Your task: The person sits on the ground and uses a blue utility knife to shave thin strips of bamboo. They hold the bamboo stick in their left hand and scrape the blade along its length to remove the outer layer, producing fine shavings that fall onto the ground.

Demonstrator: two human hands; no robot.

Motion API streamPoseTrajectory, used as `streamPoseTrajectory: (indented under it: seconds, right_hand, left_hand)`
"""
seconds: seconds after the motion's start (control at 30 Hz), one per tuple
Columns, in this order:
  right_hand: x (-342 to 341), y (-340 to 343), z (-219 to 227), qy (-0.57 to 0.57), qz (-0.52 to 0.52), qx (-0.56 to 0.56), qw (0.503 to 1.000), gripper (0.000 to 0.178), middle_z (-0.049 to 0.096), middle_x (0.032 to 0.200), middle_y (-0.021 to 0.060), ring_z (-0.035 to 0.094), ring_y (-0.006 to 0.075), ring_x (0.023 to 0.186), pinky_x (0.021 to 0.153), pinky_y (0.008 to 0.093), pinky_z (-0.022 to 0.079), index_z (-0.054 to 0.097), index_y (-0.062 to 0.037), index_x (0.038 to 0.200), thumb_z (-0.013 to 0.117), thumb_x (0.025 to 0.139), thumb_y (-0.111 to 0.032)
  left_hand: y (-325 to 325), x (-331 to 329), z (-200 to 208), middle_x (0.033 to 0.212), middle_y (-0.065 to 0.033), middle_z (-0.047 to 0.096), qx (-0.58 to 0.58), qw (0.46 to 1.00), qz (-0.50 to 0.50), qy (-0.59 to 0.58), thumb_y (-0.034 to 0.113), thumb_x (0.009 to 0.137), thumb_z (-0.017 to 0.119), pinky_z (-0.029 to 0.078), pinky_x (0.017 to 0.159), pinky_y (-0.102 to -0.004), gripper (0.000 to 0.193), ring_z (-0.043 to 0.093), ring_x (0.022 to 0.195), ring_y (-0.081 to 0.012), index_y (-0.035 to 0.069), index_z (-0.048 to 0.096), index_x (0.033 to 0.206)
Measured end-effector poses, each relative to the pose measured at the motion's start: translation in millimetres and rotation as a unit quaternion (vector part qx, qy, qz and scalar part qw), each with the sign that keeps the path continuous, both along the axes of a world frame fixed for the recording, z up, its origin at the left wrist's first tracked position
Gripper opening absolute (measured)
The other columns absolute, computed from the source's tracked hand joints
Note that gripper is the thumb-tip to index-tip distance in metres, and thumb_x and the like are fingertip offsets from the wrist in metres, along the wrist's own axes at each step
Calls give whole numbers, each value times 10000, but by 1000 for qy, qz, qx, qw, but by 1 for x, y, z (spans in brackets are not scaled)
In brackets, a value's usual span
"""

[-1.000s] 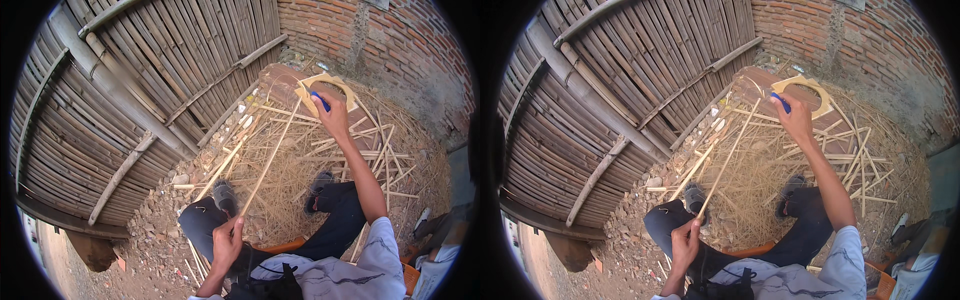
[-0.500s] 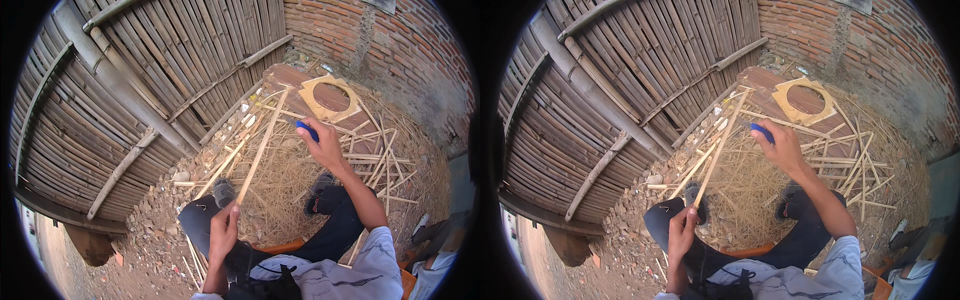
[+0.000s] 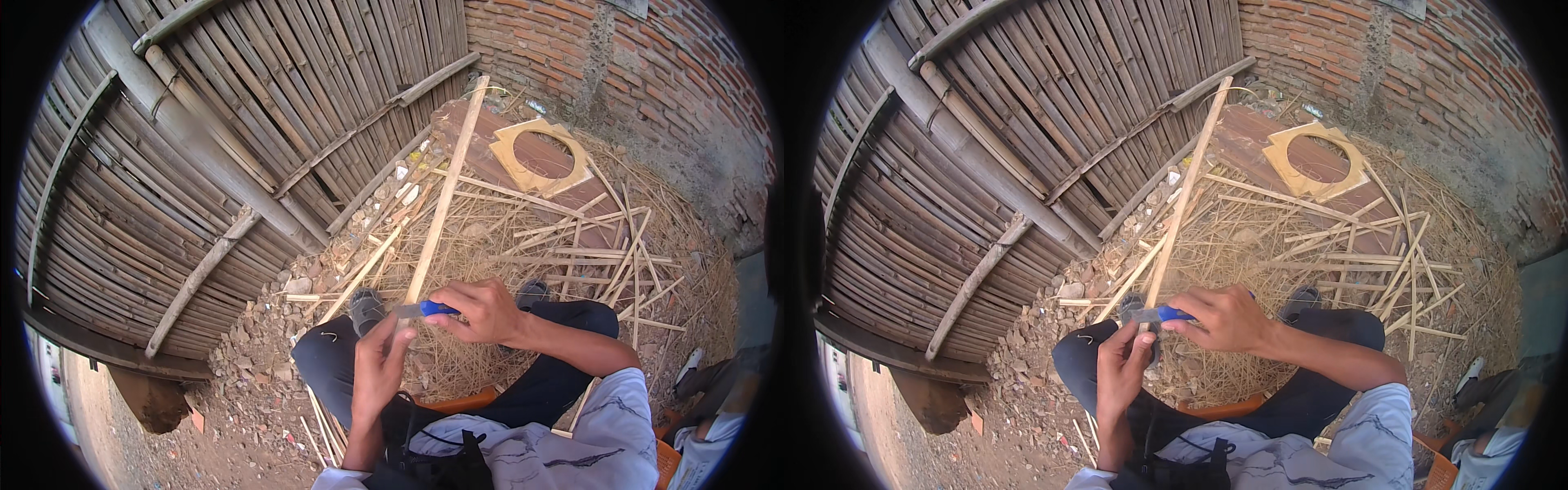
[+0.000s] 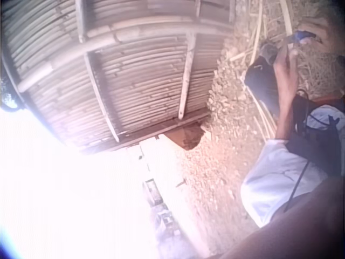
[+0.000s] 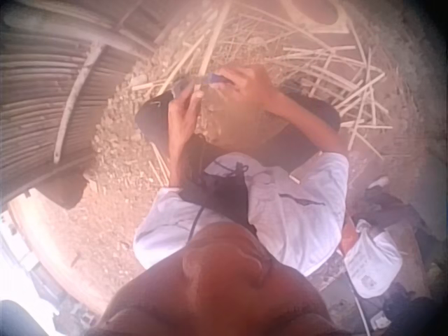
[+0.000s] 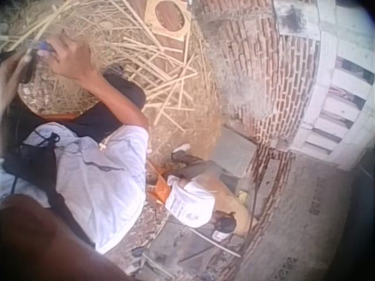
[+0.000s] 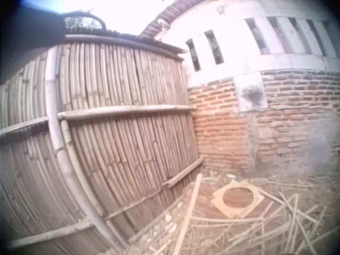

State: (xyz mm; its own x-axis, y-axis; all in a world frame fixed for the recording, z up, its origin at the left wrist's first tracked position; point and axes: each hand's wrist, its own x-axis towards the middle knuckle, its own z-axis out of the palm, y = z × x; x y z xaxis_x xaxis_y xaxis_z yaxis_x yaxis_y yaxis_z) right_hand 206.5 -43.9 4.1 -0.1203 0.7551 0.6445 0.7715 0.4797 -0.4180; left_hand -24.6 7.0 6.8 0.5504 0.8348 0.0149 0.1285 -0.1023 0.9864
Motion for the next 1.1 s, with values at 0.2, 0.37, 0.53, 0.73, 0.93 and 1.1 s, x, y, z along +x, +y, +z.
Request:
streamPoseTrajectory:
  seconds: [0.2, 0.37, 0.53, 0.73, 0.93, 1.1]
  right_hand:
    - [-2, -2, 2, -13, 6, 3, 1000, 341, 735, 834, 77, 727, 255, 620, 513, 364, 562, 752, -44, 1108, 861, 921, -307]
    - [-4, -3, 7, 5, 2, 3, 1000, 319, 721, 809, 68, 719, 257, 609, 512, 369, 560, 763, -67, 1116, 845, 936, -318]
    - [-5, -2, 5, 49, -18, 20, 998, 314, 777, 873, 91, 731, 249, 623, 523, 351, 559, 782, -46, 1072, 876, 907, -297]
    - [3, -4, 16, 6, -33, -16, 999, 306, 790, 876, 100, 741, 251, 634, 541, 348, 567, 794, -51, 1049, 880, 914, -311]
    - [57, 18, 30, 76, -166, 69, 981, 305, 791, 884, 148, 756, 270, 676, 613, 372, 583, 782, -17, 1083, 823, 981, -301]
    - [108, 20, 44, 100, -261, 47, 959, 321, 746, 769, 133, 711, 201, 661, 612, 342, 530, 788, 7, 1098, 787, 1020, -304]
  left_hand:
    - [-1, 11, -1, 790, 71, 555, 26, 999, 20, -35, 133, 1085, 720, 371, 595, -222, 256, 435, 684, -18, -35, 728, 1278]
    - [-4, 11, 5, 777, 82, 556, -10, 998, 23, -52, 133, 1083, 725, 363, 583, -216, 268, 437, 667, -13, -33, 732, 1293]
    - [-4, 10, 1, 769, 93, 554, -25, 998, 21, -49, 131, 1088, 716, 357, 570, -215, 305, 428, 635, -5, -34, 725, 1345]
    - [-8, 8, 4, 843, 90, 609, -84, 995, 26, -55, 124, 1083, 721, 371, 622, -208, 371, 458, 748, -3, -15, 706, 1426]
    - [-14, -10, -4, 786, 102, 575, -110, 994, 6, -22, 138, 1086, 724, 331, 591, -202, 349, 429, 695, 8, -14, 720, 1401]
    - [-26, -29, -21, 763, 102, 558, -143, 989, -27, -16, 144, 1088, 724, 313, 565, -212, 293, 423, 672, 10, -16, 749, 1331]
